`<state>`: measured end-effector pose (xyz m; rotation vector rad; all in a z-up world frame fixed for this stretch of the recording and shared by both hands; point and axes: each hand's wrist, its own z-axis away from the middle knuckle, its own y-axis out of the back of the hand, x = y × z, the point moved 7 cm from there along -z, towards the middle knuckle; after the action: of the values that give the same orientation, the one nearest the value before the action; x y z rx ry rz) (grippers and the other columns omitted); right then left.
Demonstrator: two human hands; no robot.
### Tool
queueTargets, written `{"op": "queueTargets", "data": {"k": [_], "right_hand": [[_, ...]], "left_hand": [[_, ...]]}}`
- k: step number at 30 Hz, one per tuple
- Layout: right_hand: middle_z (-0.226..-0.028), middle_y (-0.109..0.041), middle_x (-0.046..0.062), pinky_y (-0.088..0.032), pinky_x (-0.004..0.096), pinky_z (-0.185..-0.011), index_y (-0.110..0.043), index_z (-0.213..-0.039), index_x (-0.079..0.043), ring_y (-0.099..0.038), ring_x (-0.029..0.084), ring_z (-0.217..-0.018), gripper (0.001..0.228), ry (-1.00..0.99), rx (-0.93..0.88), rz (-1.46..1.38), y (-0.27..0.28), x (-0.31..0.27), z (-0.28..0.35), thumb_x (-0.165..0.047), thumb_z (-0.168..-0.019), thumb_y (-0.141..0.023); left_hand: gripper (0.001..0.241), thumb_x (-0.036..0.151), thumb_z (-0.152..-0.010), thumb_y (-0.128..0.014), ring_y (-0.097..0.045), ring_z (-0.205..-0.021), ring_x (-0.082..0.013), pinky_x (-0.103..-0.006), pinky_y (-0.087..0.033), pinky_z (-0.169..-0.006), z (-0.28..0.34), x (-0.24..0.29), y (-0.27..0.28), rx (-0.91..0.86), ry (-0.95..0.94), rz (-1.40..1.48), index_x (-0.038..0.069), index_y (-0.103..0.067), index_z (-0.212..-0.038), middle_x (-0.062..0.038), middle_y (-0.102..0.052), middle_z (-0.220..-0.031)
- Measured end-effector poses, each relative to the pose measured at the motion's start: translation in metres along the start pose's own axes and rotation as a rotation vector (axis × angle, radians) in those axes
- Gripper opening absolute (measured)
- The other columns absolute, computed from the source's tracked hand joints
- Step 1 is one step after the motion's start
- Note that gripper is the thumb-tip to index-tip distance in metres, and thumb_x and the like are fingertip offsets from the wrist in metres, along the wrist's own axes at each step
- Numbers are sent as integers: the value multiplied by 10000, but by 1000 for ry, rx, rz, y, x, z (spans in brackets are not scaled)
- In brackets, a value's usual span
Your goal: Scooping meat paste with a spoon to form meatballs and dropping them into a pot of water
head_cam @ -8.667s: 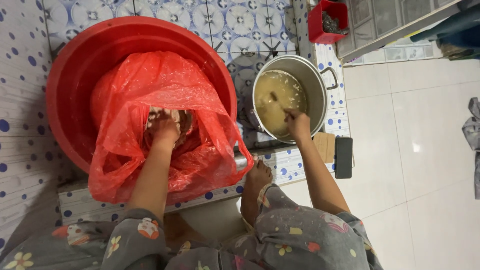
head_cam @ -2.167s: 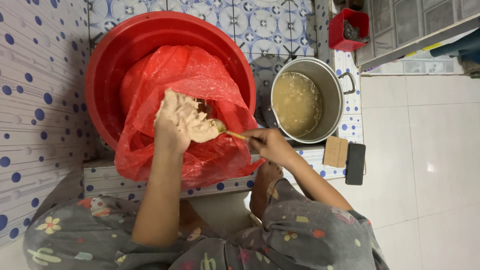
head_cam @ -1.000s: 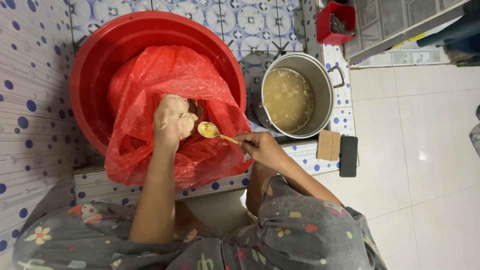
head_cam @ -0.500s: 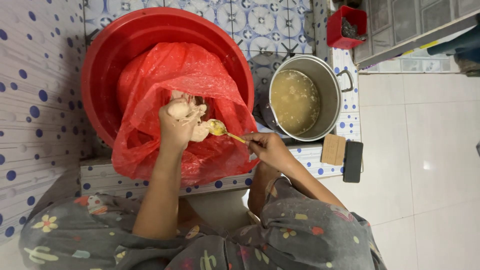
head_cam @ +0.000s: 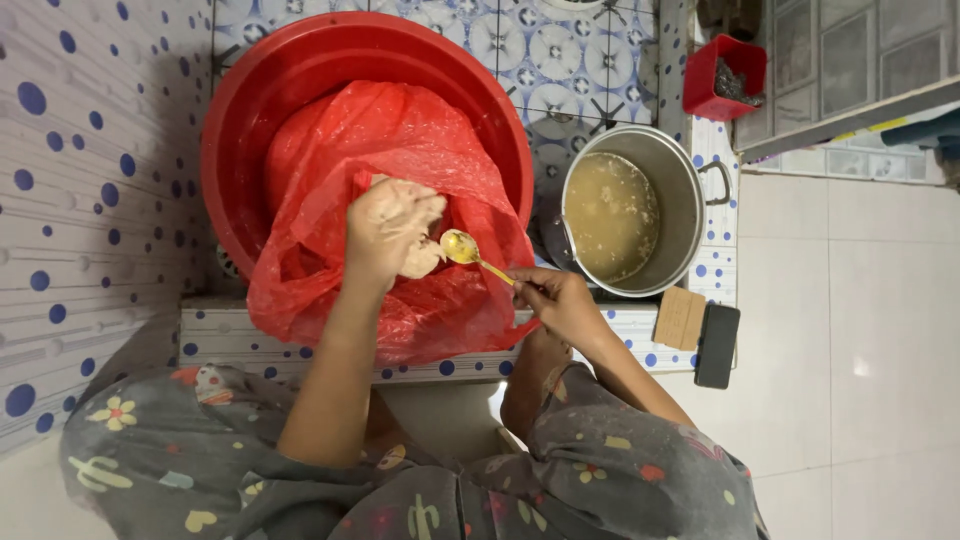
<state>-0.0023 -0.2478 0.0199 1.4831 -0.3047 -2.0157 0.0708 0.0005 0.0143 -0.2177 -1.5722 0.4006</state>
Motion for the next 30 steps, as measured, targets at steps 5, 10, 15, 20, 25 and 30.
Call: {"op": "queueTargets", "data": {"k": [5, 10, 15, 20, 25, 30], "right_hand": [[-668, -762, 95, -553, 301, -642, -804, -1107, -142, -694, 182, -625, 229, 14, 19, 6, 0, 5, 1, -100, -915, -685], [-662, -756, 106, -539, 299, -623, -800, -1123, -130, -659, 175, -607, 242, 24, 20, -3, 0, -12, 4, -94, -916, -680], [-650, -756, 99, -545, 299, -614, -809, -1100, -141, -671, 170, -601, 236, 11, 24, 0, 6, -32, 10, -92, -915, -671], [-644, -755, 88, -538, 280, -604, -804, -1114, -141, -665, 156, -593, 238, 5, 21, -8, 7, -37, 14, -106, -918, -673], [-638, -755, 95, -534, 278, -590, -802, -1118, -122, -663, 160, -585, 240, 10, 30, 9, 11, -41, 17, -98, -915, -676], [-636, -754, 93, -537, 276, -585, -806, -1114, -129, -658, 149, -575, 244, -2, 39, 1, 11, -43, 17, -90, -913, -672]], "left_hand": [[312, -85, -659, -885, -669, -759, -183, -306, -592, -749, 2, -3, 2, 13, -75, -163, 14, -702, -891, -127, -676, -806], [198, -54, -698, -828, -534, -598, -137, -298, -524, -604, 2, -7, 8, 25, -123, -247, 34, -656, -743, -72, -576, -629], [200, 93, -822, -829, -537, -507, -89, -244, -515, -495, -7, -18, 5, -111, -53, 131, 50, -634, -833, -22, -556, -629], [137, 59, -759, -840, -600, -568, -115, -252, -519, -570, 0, 8, 3, -122, -139, -46, 27, -709, -736, -77, -633, -601], [257, -54, -684, -888, -566, -592, -87, -200, -502, -574, 5, 44, -13, -74, -159, -201, 20, -674, -806, -35, -636, -627], [201, -55, -712, -790, -525, -556, -103, -275, -495, -528, 1, 2, 3, -33, -166, -315, 59, -625, -697, -27, -567, -579]]}}
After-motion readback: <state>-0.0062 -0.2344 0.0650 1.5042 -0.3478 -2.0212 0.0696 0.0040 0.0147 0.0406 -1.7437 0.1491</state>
